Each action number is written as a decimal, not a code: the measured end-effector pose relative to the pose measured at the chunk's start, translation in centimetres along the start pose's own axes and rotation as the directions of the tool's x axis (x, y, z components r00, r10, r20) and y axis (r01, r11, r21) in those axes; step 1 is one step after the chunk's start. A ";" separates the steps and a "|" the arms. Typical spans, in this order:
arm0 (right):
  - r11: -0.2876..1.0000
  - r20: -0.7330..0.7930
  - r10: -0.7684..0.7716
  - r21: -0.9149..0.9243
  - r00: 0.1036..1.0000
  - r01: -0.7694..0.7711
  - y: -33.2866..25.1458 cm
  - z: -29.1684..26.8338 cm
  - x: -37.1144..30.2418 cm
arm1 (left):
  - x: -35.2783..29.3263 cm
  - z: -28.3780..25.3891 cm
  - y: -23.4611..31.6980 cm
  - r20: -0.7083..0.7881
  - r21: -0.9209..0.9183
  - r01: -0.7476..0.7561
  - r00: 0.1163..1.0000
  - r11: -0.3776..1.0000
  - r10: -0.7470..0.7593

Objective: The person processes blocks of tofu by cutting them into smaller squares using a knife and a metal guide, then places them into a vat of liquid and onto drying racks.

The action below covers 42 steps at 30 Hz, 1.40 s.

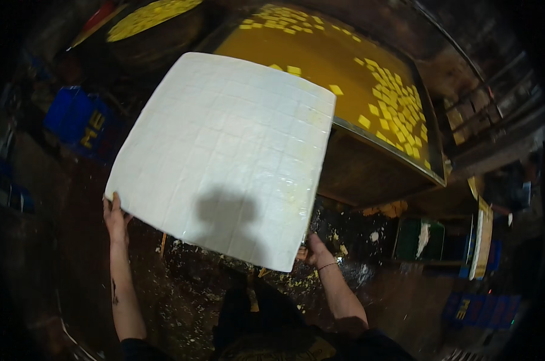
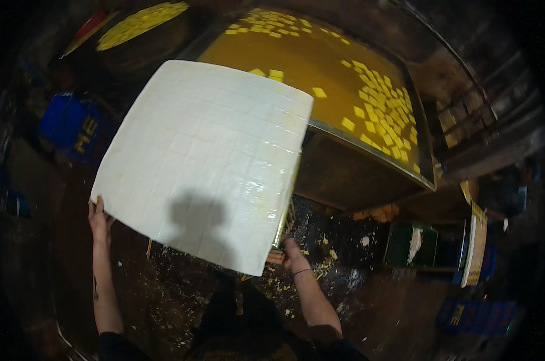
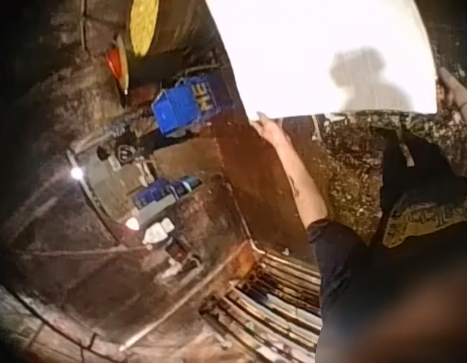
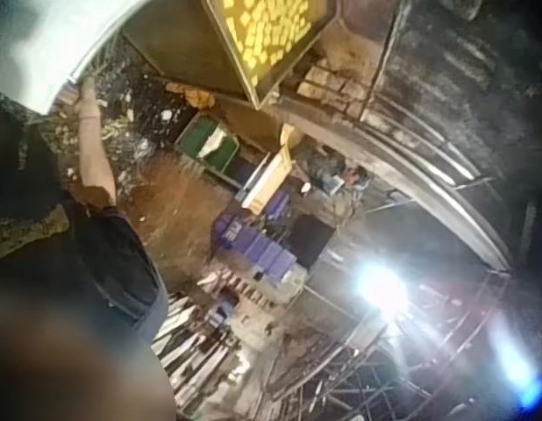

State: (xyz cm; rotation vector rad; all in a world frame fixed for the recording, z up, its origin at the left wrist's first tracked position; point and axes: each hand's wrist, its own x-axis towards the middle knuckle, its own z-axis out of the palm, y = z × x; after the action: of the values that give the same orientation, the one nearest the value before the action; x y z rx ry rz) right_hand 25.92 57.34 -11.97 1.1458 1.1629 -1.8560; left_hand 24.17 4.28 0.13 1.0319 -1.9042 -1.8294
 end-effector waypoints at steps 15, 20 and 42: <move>0.290 0.128 -0.080 -0.946 0.988 0.146 0.4 -1.7 -11.3 | -2.3 -1.3 -0.8 0.081 -0.308 -0.010 0.996 0.951 0.037; 0.073 0.715 -0.082 -0.690 0.694 0.720 3.7 8.9 -18.4 | -1.6 -0.9 -3.3 0.090 -0.452 -0.051 0.991 0.890 0.103; -0.747 0.940 -0.320 -0.329 0.121 0.577 10.2 44.2 -9.4 | 1.9 1.0 -5.3 -0.221 -0.567 -0.323 0.946 0.758 0.237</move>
State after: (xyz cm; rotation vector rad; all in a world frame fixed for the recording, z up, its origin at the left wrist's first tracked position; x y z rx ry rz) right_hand 23.86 13.57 2.90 -1.3633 2.7965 -0.6499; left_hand 23.69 4.14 -5.55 0.5887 -1.1748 -1.9196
